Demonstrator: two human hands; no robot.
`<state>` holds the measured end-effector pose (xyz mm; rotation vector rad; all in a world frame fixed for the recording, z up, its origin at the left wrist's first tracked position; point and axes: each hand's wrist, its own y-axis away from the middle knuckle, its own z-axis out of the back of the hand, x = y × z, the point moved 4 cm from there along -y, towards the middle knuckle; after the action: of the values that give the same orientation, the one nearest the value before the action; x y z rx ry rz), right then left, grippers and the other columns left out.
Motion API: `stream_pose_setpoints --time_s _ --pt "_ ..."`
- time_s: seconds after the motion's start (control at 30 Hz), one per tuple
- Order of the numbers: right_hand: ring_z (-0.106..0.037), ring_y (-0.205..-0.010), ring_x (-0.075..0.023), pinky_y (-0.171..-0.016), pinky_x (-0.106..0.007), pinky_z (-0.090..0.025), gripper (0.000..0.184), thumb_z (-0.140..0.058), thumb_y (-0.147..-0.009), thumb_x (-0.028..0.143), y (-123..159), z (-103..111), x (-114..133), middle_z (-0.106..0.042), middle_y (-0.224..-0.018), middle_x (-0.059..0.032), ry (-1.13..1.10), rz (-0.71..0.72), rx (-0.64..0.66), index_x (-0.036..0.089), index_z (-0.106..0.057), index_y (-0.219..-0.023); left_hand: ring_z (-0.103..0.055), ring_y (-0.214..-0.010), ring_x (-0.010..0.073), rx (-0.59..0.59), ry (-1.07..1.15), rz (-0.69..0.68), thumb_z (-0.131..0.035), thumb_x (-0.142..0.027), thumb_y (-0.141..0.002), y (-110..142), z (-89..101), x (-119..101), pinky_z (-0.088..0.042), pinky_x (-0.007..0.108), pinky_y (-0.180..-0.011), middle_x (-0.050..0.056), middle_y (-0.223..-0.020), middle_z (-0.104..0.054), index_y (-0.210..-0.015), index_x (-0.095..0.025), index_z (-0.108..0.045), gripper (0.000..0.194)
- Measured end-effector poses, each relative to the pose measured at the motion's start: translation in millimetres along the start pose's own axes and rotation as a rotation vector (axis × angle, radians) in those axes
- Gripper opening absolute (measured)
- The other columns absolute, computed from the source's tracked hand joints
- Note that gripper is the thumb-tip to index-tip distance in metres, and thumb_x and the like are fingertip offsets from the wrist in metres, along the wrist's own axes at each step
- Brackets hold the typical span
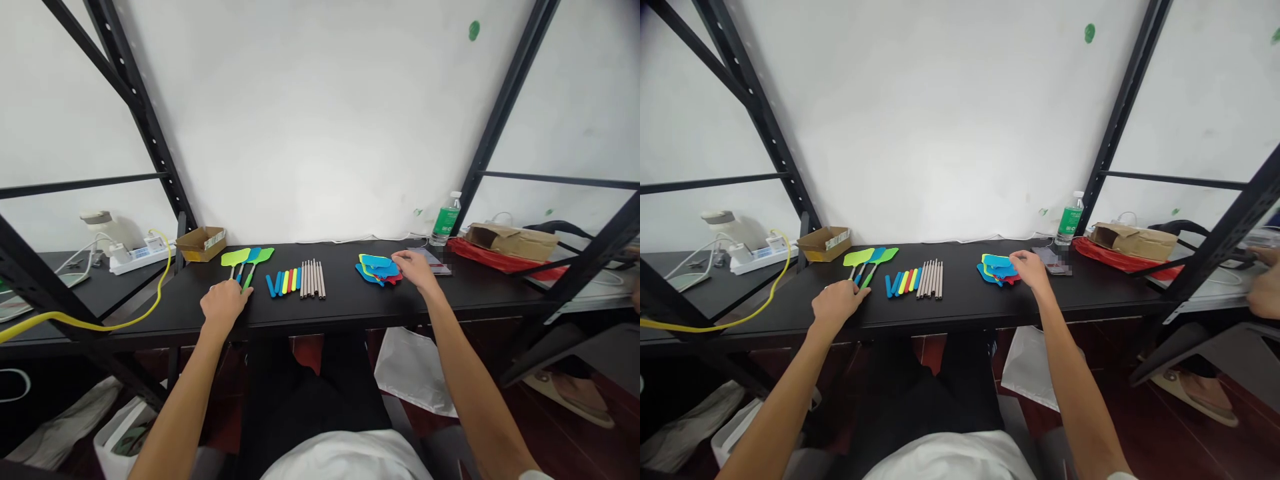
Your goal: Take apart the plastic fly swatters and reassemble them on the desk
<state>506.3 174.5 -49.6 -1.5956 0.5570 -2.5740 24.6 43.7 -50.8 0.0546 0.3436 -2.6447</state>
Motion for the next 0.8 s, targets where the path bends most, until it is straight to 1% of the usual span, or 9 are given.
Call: stream_pose_setpoints --time_s 0.1,0.17,0.3,0.4,0.5,0.57,0.7,0.77,0.8 --pt "-0.056 -0.056 -0.0156 -0.051 -0.025 -0.04 0.031 -0.064 -0.074 0.038 4 -2 11 -0.064 -0.063 -0.0045 -0.027 0.038 0.003 0.013 -0.073 -0.089 -0.065 -0.104 0.0394 0.015 -0.005 -0.003 -0.048 -0.046 -0.091 1 3.5 -1 -0.051 0.045 -0.079 0.02 -0.103 -0.072 -0.091 -0.017 -0.073 0.038" --pt "-0.055 -0.055 -0.0154 -0.05 -0.025 -0.039 0.031 -0.064 -0.074 0.039 9 -6 20 -0.063 -0.062 -0.0035 -0.049 0.059 0.017 0.013 -0.073 -0.087 -0.066 -0.102 0.0393 0.002 0.011 -0.004 -0.046 -0.046 -0.091 3 9.2 -3 -0.05 0.044 -0.079 0.02 -0.103 -0.072 -0.09 -0.017 -0.073 0.039" --pt "-0.05 -0.051 -0.0131 -0.047 -0.024 -0.036 0.032 -0.065 -0.074 0.044 21 -20 39 -0.059 -0.06 -0.0013 -0.158 0.076 0.089 0.014 -0.071 -0.087 -0.067 -0.096 0.0387 -0.099 0.103 0.0 -0.041 -0.049 -0.092 8 28.8 -9 -0.048 0.041 -0.074 0.02 -0.101 -0.072 -0.096 -0.018 -0.073 0.044" --pt "-0.042 -0.046 -0.0099 -0.043 -0.023 -0.03 0.034 -0.069 -0.074 0.047 32 -35 56 -0.053 -0.056 0.0018 -0.287 0.069 0.184 0.015 -0.07 -0.086 -0.067 -0.087 0.035 -0.166 0.226 -0.029 -0.04 -0.052 -0.093 13 44.6 -20 -0.043 0.035 -0.067 0.017 -0.092 -0.073 -0.09 -0.019 -0.073 0.047" --pt "-0.034 -0.044 -0.0073 -0.041 -0.022 -0.021 0.036 -0.069 -0.077 0.05 47 -53 72 -0.047 -0.054 0.0039 -0.381 0.062 0.326 0.015 -0.07 -0.086 -0.065 -0.078 0.028 -0.237 0.393 -0.151 -0.042 -0.051 -0.093 23 58.8 -38 -0.037 0.03 -0.061 0.011 -0.079 -0.071 -0.084 -0.02 -0.071 0.044" --pt "-0.033 -0.043 -0.0068 -0.04 -0.022 -0.017 0.041 -0.066 -0.081 0.054 58 -65 82 -0.047 -0.055 0.0034 -0.438 0.047 0.445 0.014 -0.071 -0.089 -0.063 -0.072 0.0232 -0.285 0.521 -0.268 -0.045 -0.05 -0.094 33 66.6 -53 -0.037 0.029 -0.061 0.007 -0.073 -0.069 -0.085 -0.019 -0.071 0.041" --pt "-0.031 -0.041 -0.0068 -0.041 -0.023 -0.014 0.051 -0.058 -0.087 0.063 81 -89 96 -0.05 -0.057 0.0029 -0.601 -0.004 0.691 0.015 -0.069 -0.1 -0.06 -0.068 0.0176 -0.308 0.716 -0.535 -0.049 -0.048 -0.095 59 75.0 -84 -0.041 0.028 -0.064 0.004 -0.077 -0.069 -0.093 -0.018 -0.07 0.036" --pt "-0.029 -0.041 -0.0066 -0.041 -0.023 -0.014 0.05 -0.058 -0.087 0.064 89 -98 101 -0.05 -0.056 0.0037 -0.715 -0.025 0.776 0.017 -0.068 -0.1 -0.06 -0.071 0.0169 -0.292 0.728 -0.652 -0.048 -0.046 -0.097 70 75.1 -97 -0.042 0.028 -0.066 0.003 -0.081 -0.069 -0.094 -0.019 -0.069 0.034" --pt "-0.028 -0.041 -0.0064 -0.041 -0.022 -0.014 0.049 -0.059 -0.087 0.064 91 -102 103 -0.048 -0.055 0.0046 -0.782 -0.038 0.797 0.017 -0.067 -0.098 -0.059 -0.072 0.0169 -0.286 0.717 -0.698 -0.049 -0.045 -0.097 74 74.4 -103 -0.042 0.029 -0.067 0.003 -0.083 -0.069 -0.095 -0.019 -0.068 0.032"
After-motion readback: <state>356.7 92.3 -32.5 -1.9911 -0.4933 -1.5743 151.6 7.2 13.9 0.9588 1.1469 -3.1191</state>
